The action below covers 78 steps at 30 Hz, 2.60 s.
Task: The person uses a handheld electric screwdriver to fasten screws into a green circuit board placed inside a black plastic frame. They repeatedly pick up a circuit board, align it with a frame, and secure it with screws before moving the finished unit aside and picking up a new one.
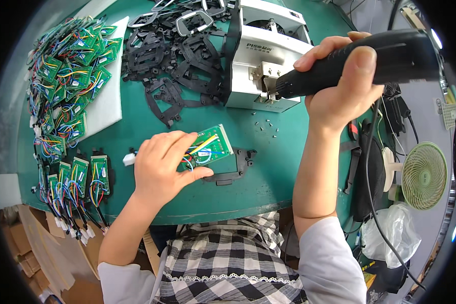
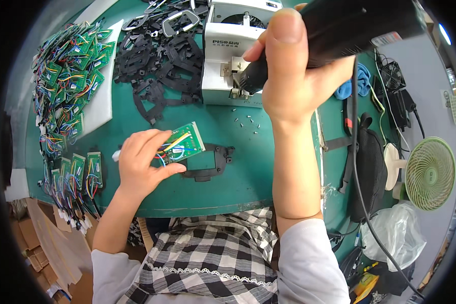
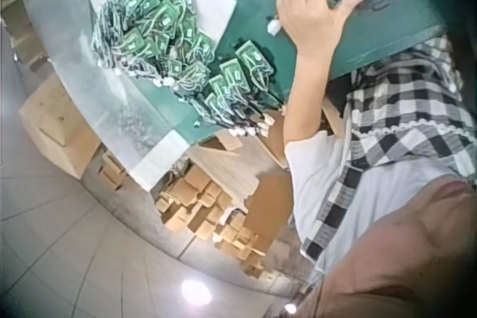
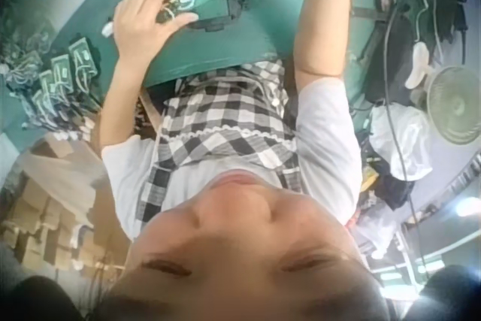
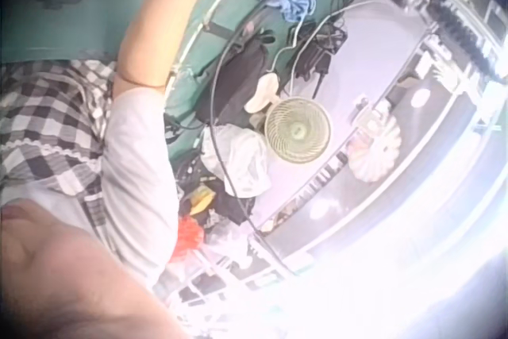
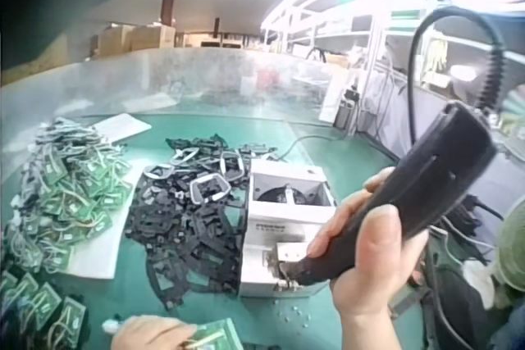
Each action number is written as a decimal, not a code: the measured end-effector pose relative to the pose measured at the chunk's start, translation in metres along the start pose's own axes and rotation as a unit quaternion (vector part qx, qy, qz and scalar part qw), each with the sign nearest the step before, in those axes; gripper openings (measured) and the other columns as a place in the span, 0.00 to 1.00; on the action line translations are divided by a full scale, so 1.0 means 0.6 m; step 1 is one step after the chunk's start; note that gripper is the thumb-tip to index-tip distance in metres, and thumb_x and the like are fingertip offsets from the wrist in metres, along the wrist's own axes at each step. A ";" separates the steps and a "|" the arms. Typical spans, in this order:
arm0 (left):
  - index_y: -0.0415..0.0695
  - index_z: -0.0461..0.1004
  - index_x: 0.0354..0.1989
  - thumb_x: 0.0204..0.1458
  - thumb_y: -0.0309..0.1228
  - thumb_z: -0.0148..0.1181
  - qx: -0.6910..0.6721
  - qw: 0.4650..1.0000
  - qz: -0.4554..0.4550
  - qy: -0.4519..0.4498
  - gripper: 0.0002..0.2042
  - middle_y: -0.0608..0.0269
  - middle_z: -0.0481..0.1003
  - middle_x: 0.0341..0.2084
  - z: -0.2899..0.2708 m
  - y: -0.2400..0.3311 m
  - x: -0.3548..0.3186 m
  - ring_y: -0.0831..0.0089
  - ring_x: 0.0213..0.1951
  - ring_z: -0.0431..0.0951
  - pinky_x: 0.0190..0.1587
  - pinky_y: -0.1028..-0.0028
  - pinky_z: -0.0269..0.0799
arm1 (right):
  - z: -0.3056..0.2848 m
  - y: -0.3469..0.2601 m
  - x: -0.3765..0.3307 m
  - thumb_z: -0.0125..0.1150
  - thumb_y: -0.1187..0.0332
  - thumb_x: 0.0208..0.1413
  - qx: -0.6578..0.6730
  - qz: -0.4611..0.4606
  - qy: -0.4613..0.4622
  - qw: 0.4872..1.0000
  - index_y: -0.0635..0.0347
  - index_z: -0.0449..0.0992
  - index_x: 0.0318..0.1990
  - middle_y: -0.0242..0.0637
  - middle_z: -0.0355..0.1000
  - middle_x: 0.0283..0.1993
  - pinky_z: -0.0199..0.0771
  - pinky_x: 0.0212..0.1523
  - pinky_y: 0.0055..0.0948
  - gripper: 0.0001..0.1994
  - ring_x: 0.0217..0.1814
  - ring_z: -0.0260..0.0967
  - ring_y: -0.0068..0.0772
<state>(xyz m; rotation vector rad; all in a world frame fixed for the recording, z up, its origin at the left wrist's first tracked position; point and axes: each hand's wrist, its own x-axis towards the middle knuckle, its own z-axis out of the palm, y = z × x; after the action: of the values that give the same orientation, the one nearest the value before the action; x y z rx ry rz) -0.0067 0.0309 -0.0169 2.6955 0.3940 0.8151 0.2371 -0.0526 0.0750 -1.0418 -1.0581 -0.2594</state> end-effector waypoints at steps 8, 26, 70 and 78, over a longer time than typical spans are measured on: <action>0.40 0.76 0.41 0.34 0.43 0.72 -0.011 0.999 0.011 0.028 0.26 0.59 0.76 0.38 0.015 -0.007 -0.004 0.61 0.39 0.75 0.41 0.66 0.70 | -0.016 -0.016 -0.019 0.52 0.43 0.55 -0.026 0.054 -0.025 0.998 0.71 0.60 0.46 0.44 0.67 0.23 0.70 0.18 0.28 0.32 0.16 0.67 0.34; 0.39 0.74 0.41 0.34 0.35 0.73 -0.069 0.995 -0.038 0.063 0.24 0.56 0.74 0.39 0.018 -0.010 -0.004 0.59 0.40 0.73 0.42 0.66 0.70 | 0.013 0.006 0.004 0.60 0.53 0.54 -0.001 0.002 0.003 1.000 0.71 0.63 0.40 0.44 0.67 0.18 0.70 0.16 0.27 0.25 0.14 0.67 0.32; 0.41 0.77 0.25 0.44 0.34 0.67 -0.218 0.975 -0.037 0.007 0.09 0.63 0.77 0.24 0.060 0.052 0.051 0.66 0.28 0.72 0.34 0.69 0.63 | -0.021 -0.049 -0.081 0.45 0.37 0.56 0.330 0.227 0.075 0.913 0.61 0.71 0.47 0.41 0.67 0.27 0.65 0.22 0.36 0.32 0.21 0.64 0.36; 0.42 0.78 0.33 0.43 0.39 0.68 -0.280 0.956 -0.073 -0.050 0.15 0.61 0.77 0.30 0.062 0.052 0.045 0.63 0.36 0.75 0.44 0.67 0.65 | -0.017 -0.048 -0.082 0.43 0.38 0.57 0.286 0.247 0.073 0.923 0.62 0.68 0.48 0.41 0.67 0.27 0.66 0.22 0.37 0.31 0.21 0.64 0.36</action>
<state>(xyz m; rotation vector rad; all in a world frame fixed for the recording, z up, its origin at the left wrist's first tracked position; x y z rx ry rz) 0.0420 0.0039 -0.0220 2.1403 0.2819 0.6279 0.2001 -0.0901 0.0506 -0.7069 -0.6412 0.3631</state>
